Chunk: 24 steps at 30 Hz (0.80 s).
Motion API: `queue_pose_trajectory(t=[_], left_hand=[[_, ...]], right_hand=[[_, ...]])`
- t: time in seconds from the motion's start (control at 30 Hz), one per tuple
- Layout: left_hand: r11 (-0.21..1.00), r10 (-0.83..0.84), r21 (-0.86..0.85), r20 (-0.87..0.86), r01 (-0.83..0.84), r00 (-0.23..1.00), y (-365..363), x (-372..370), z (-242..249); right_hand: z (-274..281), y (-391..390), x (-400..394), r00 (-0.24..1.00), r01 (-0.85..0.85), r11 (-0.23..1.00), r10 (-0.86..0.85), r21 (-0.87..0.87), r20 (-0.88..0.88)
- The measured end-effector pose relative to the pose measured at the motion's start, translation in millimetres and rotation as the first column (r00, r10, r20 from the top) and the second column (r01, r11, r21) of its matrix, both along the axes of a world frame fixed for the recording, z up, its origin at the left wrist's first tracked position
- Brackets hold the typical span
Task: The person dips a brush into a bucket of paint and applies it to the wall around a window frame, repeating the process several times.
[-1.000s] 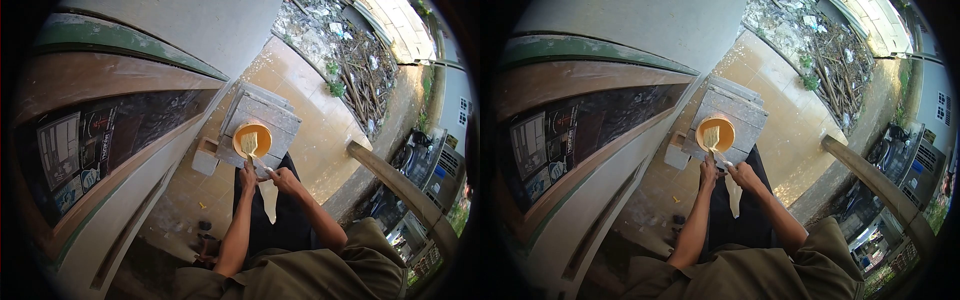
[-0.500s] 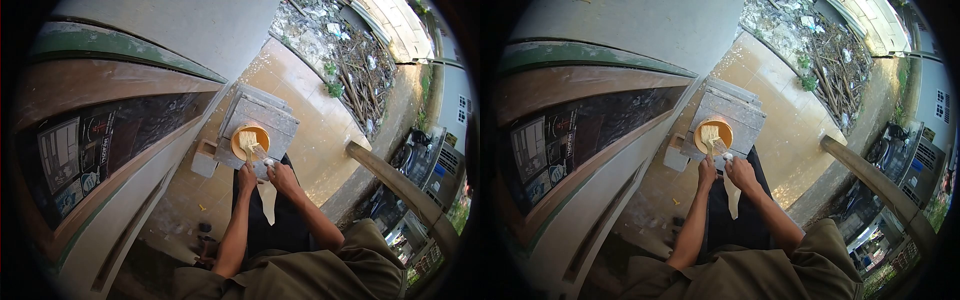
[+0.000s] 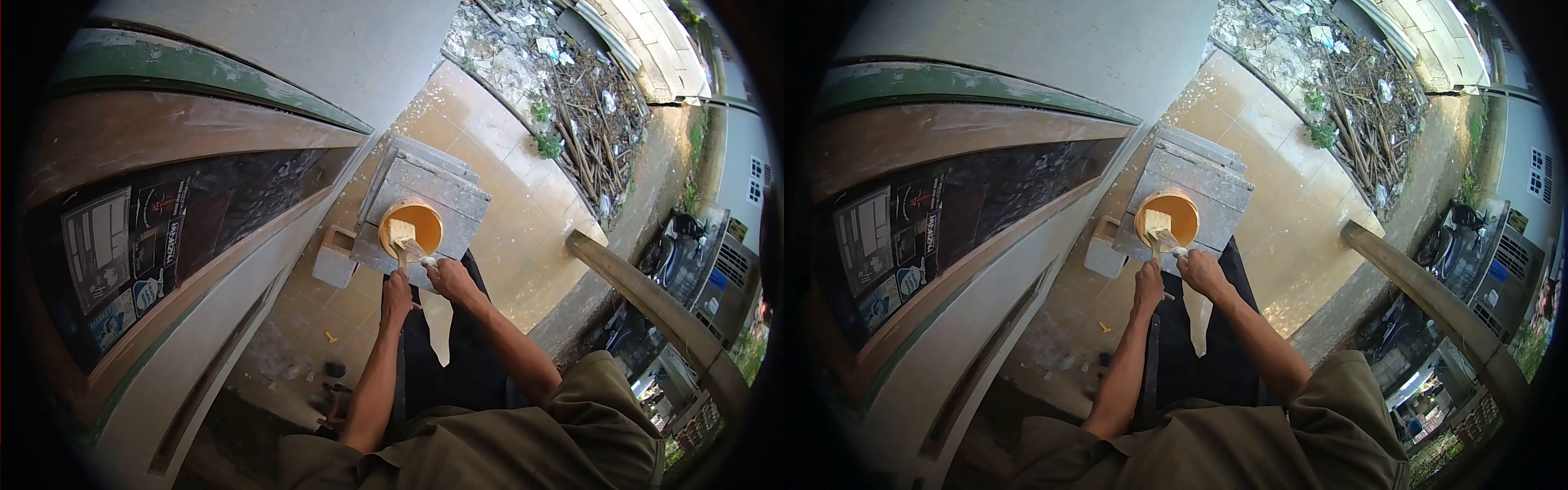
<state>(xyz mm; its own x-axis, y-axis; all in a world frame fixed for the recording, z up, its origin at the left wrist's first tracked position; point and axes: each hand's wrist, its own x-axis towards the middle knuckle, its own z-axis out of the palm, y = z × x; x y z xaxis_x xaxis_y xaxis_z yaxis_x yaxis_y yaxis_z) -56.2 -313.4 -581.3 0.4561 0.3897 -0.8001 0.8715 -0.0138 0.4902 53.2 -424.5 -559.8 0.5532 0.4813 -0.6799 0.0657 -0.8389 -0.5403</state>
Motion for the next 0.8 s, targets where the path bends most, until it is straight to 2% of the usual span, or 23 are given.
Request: queue_pose_trajectory(t=[0.1, 0.23, 0.3, 0.33, 0.4, 0.43, 0.5, 0.53, 0.57, 0.6, 0.63, 0.73, 0.8], left_hand=[[1.0, 0.015, -0.003, -0.022, -0.015, 1.0, 3.4, 5.7, 10.0], [0.999, -0.037, 0.022, 0.022, 0.037, 0.999, -8.3, -7.9, -7.5], [0.958, -0.204, 0.239, 0.178, 0.158, 0.963, -20.0, -26.7, -29.1], [0.958, -0.203, 0.241, 0.176, 0.158, 0.963, -23.8, -32.8, -32.9], [0.96, -0.221, 0.199, 0.115, 0.195, 0.968, -25.1, -34.5, -29.6], [0.96, -0.224, 0.198, 0.116, 0.198, 0.968, -24.2, -34.7, -28.7], [0.994, -0.09, 0.07, 0.08, 0.084, 0.993, -17.2, -27.9, -21.1], [0.994, -0.089, 0.068, 0.081, 0.084, 0.993, -13.3, -23.9, -18.5], [0.981, -0.147, 0.14, 0.084, 0.134, 0.986, -10.2, -22.2, -18.2], [0.96, -0.204, 0.211, 0.084, 0.183, 0.975, -9.2, -20.4, -17.3], [0.961, -0.203, 0.208, 0.086, 0.181, 0.976, -9.5, -17.8, -16.1], [0.962, -0.21, 0.198, 0.092, 0.189, 0.973, -10.1, -13.4, -15.9], [0.956, -0.231, 0.192, 0.024, 0.222, 0.973, -13.7, -16.7, -23.6]], right_hand=[[14.3, 1.5, 6.9, 0.996, 0.051, 0.997, -0.054, -0.058, -0.067], [-3.7, -2.8, 5.0, 1.0, 0.013, 0.996, -0.013, -0.086, -0.008], [-19.5, 1.7, 14.0, 0.999, 0.035, 0.995, -0.037, -0.091, -0.025], [-26.8, 3.8, 20.9, 0.999, 0.034, 0.995, -0.036, -0.089, -0.027], [-38.5, 5.2, 33.5, 0.988, -0.015, 0.989, -0.009, -0.15, -0.156], [-40.9, 3.6, 34.8, 0.99, 0.013, 0.988, -0.034, -0.157, -0.134], [-32.2, -0.5, 35.9, 0.994, 0.067, 0.989, -0.078, -0.129, -0.08], [-27.3, -3.0, 34.2, 0.992, 0.119, 0.988, -0.123, -0.098, -0.031], [-19.8, -3.9, 32.2, 0.992, 0.12, 0.988, -0.123, -0.101, -0.031], [-11.2, -4.3, 30.5, 0.992, 0.08, 0.992, -0.089, -0.102, -0.088], [-5.9, -3.5, 29.8, 0.988, 0.039, 0.994, -0.054, -0.101, -0.142], [-5.2, 5.9, 25.0, 0.991, 0.024, 0.997, -0.034, -0.079, -0.13], [-22.0, 13.1, 28.7, 0.991, 0.039, 0.997, -0.047, -0.065, -0.128]])
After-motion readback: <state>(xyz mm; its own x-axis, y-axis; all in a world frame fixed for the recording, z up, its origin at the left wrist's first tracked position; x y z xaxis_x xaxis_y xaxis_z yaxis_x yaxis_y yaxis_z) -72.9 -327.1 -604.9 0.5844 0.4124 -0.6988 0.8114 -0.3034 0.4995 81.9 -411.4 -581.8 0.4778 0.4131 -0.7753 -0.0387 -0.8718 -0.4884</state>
